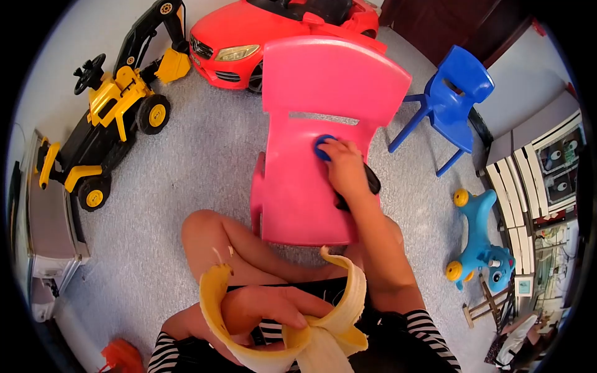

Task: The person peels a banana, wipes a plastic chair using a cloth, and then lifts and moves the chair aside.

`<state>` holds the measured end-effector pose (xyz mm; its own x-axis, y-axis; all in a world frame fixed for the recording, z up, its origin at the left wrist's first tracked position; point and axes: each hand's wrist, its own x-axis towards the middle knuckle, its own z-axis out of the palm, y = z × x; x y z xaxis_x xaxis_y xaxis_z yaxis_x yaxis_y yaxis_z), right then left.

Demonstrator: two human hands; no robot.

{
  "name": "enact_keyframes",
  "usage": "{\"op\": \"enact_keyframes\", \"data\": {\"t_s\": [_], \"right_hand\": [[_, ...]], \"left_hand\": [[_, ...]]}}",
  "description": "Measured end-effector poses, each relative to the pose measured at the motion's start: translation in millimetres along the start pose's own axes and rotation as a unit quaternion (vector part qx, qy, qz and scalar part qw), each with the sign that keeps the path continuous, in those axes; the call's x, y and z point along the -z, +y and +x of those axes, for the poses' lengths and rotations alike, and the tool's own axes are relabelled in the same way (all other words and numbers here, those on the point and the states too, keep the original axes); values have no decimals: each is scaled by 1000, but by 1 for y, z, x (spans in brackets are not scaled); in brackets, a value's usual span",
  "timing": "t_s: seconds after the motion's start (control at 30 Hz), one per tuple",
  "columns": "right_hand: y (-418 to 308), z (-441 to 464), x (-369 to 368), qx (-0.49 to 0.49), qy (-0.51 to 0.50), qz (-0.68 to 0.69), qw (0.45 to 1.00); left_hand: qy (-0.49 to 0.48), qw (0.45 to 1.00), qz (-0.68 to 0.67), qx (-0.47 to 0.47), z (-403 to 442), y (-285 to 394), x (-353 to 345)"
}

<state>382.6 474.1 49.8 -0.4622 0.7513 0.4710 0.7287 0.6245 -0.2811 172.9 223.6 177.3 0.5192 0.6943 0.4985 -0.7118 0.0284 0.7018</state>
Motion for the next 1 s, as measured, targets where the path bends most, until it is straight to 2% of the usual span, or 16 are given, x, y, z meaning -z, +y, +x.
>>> {"op": "enact_keyframes", "data": {"t_s": [0.07,0.17,0.3,0.4,0.5,0.57,0.67,0.73,0.8,0.87,0.9,1.0], "right_hand": [[-22,3,-9,30,-29,36,998],[-66,-23,-1,62,-60,93,992],[-83,-68,35,81,-108,161,978],[-55,-82,57,63,-123,139,981],[-27,-68,67,29,-104,103,989],[-2,-48,50,-23,-93,87,992],[8,-8,16,-17,-65,23,997],[-7,3,-6,23,-8,20,999],[-33,-2,-17,44,-39,59,997],[-65,-19,0,71,-46,131,988],[-71,-33,1,83,-54,125,987],[-81,-66,33,83,-138,177,971]], "left_hand": [[-6,999,-34,-24,2,-2,-2],[-14,999,-45,-13,7,1,1],[-64,997,-41,-1,-9,-31,27],[66,997,10,41,-16,-30,24],[200,971,87,95,0,-10,16],[240,954,148,104,9,-12,21],[264,955,116,73,11,-32,36],[279,958,46,48,17,-37,42],[286,957,40,30,18,-37,40],[325,937,117,57,12,-29,39],[324,937,117,58,8,-26,39],[387,918,87,-11,-12,-23,45]]}}
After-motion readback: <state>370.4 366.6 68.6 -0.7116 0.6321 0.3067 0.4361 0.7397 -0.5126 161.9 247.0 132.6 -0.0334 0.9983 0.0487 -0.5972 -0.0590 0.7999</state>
